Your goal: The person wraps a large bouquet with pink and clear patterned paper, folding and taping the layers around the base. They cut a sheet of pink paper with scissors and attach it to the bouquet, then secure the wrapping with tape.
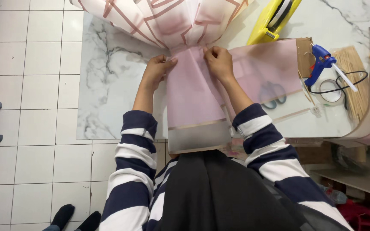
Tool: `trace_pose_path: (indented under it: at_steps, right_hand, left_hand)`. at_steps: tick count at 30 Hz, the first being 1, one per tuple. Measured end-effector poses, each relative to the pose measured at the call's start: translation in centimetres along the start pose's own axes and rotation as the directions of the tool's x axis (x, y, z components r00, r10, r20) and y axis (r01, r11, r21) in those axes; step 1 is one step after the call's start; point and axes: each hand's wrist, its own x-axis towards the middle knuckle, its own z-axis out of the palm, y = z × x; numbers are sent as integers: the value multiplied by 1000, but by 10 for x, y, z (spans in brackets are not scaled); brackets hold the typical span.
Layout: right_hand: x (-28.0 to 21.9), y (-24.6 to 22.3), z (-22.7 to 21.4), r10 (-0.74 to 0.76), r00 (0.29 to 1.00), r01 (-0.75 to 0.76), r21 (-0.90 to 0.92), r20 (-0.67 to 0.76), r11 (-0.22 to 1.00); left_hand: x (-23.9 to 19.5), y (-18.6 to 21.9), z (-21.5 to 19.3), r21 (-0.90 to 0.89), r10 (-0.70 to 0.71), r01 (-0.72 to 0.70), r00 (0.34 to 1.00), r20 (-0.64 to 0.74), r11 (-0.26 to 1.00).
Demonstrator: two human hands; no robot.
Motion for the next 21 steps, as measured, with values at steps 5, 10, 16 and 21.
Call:
trace_pose_path:
  at_steps: [5,10,16,21]
  right_hand:
    - [-20,-31,-14,-7,992,6,14,129,1000]
    - [-34,-49,-28,70,963,-97,95,260,991]
    - [-40,-54,-38,-134,977,73,335,164,940]
    - [-56,-70,-60,-107,810,-250,504,577,827]
  left_hand:
    - [-24,24,9,-65,12,-9,998,59,998]
    - [-24,27,16,-39,47,-43,994,98,998]
    - [-16,30,23,-39,174,-170,965,196,985]
    - [-26,44,31,-164,256,-221,936,240,961]
